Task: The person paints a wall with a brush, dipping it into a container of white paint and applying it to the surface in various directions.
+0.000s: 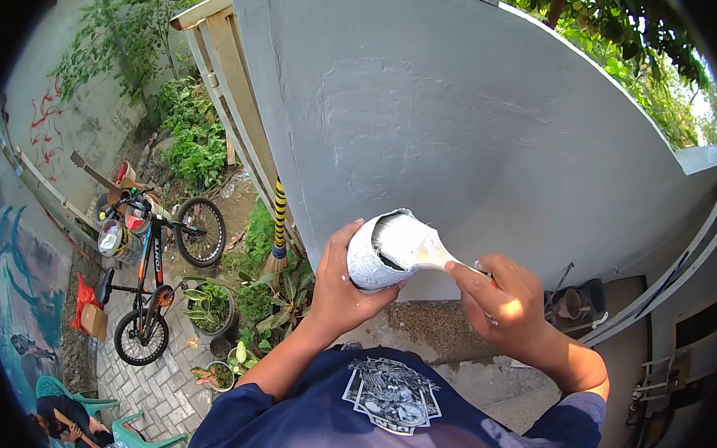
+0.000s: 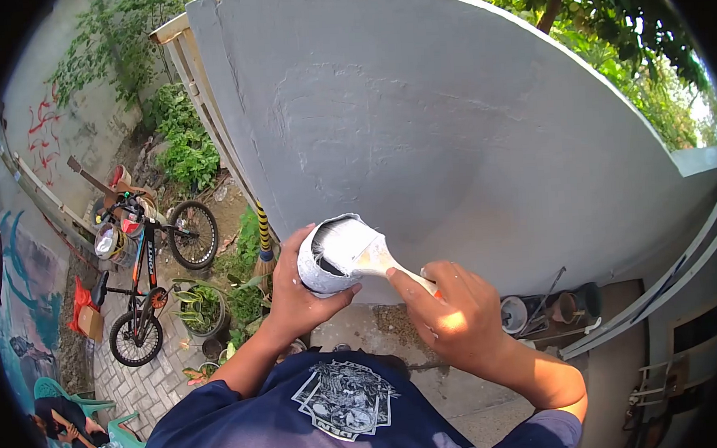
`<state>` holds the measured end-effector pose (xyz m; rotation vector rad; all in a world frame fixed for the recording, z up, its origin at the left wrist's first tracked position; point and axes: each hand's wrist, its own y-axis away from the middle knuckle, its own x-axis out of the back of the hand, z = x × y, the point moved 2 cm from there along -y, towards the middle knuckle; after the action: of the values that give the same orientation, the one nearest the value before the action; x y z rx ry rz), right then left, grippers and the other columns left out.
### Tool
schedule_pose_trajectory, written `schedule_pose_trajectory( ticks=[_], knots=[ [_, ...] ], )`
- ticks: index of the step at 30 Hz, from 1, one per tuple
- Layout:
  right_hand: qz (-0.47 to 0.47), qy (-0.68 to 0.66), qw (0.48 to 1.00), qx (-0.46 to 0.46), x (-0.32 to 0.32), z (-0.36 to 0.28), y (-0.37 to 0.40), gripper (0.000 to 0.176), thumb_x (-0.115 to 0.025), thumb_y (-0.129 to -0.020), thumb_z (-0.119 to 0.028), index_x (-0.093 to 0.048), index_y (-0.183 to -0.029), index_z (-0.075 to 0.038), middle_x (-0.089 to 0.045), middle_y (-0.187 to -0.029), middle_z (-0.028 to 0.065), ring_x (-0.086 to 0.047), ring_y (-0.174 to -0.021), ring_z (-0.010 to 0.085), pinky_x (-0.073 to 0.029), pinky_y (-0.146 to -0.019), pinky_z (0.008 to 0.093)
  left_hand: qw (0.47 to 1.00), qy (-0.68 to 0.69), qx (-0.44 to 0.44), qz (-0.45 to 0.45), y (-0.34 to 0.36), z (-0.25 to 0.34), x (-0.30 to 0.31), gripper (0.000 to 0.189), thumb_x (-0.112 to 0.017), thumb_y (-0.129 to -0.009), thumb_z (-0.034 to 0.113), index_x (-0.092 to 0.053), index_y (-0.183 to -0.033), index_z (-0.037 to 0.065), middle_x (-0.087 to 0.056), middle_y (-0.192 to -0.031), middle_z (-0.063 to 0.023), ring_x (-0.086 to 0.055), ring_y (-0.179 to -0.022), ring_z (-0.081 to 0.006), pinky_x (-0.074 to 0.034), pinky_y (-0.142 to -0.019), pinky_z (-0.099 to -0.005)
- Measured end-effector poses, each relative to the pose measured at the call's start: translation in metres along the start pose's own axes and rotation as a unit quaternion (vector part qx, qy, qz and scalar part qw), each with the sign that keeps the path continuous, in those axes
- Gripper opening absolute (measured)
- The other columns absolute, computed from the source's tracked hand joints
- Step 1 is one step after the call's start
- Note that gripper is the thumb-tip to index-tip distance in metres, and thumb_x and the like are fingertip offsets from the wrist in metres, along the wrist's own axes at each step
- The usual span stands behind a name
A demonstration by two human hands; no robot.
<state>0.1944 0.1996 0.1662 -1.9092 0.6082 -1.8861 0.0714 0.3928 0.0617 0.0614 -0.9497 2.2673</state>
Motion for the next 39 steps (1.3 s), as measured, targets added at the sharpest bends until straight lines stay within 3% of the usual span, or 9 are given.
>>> schedule_pose_trajectory(
  ticks=[1,14,16,23,32,39],
  knots=[
    [0.01,-0.005,1.0,-0.001,0.0,0.001,0.003,0.054,-0.076,-0.067,-0.002,-0.07,-0.12,-0.013,-0.057,-0.087,0.0081,-0.057,-0.063,0.0224,-0.046,-0.052,0.0338,1.0,-0.011,-0.001,-0.003,0.001,0.0,-0.001,0.094,-0.092,-0.064,0.02,-0.04,-0.139,-0.003,-0.059,-0.125,-0.0183,-0.063,-0.114,-0.0281,-0.049,-0.098,-0.0382],
    [0.039,-0.046,0.997,-0.042,0.005,0.0,0.026,0.056,-0.075,-0.067,0.001,-0.07,-0.121,-0.012,-0.059,-0.09,0.0111,-0.058,-0.065,0.0238,-0.046,-0.053,0.033,0.999,-0.033,-0.016,-0.01,0.006,0.008,-0.007,0.095,-0.093,-0.064,0.021,-0.04,-0.139,-0.003,-0.058,-0.125,-0.0178,-0.063,-0.113,-0.0278,-0.049,-0.098,-0.0377],
    [0.049,-0.037,0.997,-0.046,0.009,0.0,0.027,0.056,-0.075,-0.067,0.002,-0.07,-0.121,-0.012,-0.059,-0.09,0.0112,-0.058,-0.066,0.0242,-0.047,-0.053,0.0332,1.0,-0.013,-0.007,-0.012,0.006,0.009,-0.006,0.091,-0.091,-0.065,0.017,-0.041,-0.139,-0.002,-0.054,-0.127,-0.0218,-0.059,-0.115,-0.0373,-0.048,-0.097,-0.0431],
    [0.063,-0.041,0.996,-0.041,0.009,-0.003,0.035,0.056,-0.075,-0.066,0.003,-0.07,-0.12,-0.012,-0.059,-0.09,0.0109,-0.058,-0.066,0.024,-0.047,-0.052,0.033,0.999,0.037,0.025,0.001,0.014,-0.003,-0.008,0.092,-0.091,-0.066,0.02,-0.041,-0.139,-0.003,-0.055,-0.127,-0.0209,-0.059,-0.116,-0.036,-0.048,-0.099,-0.0431],
    [0.04,-0.062,0.996,-0.043,0.027,-0.007,0.025,0.045,-0.074,-0.067,0.003,-0.074,-0.11,-0.011,-0.059,-0.085,0.0089,-0.058,-0.062,0.021,-0.045,-0.051,0.0319,0.999,0.032,0.013,0.0,0.015,-0.007,-0.001,0.092,-0.091,-0.066,0.022,-0.041,-0.139,-0.004,-0.056,-0.128,-0.0206,-0.06,-0.117,-0.0348,-0.047,-0.1,-0.0428],
    [0.098,-0.088,0.988,-0.077,0.04,-0.002,0.026,0.038,-0.074,-0.07,0.003,-0.073,-0.106,-0.009,-0.061,-0.08,0.0068,-0.059,-0.061,0.0208,-0.046,-0.051,0.0317,0.998,0.046,0.029,0.013,0.021,-0.011,0.0,0.093,-0.092,-0.065,0.021,-0.04,-0.14,-0.003,-0.056,-0.127,-0.0204,-0.06,-0.117,-0.0319,-0.047,-0.1,-0.0414]
  ],
)
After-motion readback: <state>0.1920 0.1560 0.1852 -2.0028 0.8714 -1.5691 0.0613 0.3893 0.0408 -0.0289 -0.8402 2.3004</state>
